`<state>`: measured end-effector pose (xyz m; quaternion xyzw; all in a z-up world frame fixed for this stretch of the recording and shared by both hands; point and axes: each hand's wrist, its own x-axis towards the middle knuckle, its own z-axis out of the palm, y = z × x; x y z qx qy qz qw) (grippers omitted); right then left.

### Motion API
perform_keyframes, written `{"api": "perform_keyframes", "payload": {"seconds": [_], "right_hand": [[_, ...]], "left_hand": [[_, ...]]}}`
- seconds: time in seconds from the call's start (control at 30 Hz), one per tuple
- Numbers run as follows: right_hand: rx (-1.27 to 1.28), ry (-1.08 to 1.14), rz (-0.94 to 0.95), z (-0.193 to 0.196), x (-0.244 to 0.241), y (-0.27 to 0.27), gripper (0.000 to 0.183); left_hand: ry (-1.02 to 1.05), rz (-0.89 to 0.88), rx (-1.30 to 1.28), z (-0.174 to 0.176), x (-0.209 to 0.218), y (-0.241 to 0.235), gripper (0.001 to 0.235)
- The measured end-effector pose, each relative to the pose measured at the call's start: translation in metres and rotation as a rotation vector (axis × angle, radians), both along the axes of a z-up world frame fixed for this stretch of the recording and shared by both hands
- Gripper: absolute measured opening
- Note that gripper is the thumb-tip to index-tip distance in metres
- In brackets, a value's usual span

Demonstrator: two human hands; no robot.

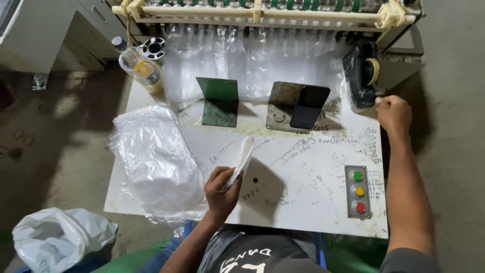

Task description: Folding and stacking plastic bags at a factory workstation.

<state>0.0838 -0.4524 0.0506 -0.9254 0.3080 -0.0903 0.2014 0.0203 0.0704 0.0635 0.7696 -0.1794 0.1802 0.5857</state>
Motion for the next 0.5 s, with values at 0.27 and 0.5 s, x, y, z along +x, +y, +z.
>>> {"api": "perform_keyframes", "payload": {"seconds": [0.27, 0.5], "right_hand": [[-0.059, -0.298, -0.105, -0.042, 0.003, -0.010, 0.021], [0.814, 0.268, -0.183, -0.034, -0.040, 0.037, 0.022]], "left_hand": [[-0.183, -0.155, 0.073, -0.027, -0.022, -0.040, 0.024], [-0.248, -0.266, 0.131, -0.054, -0.033, -0.047, 0.024]]}}
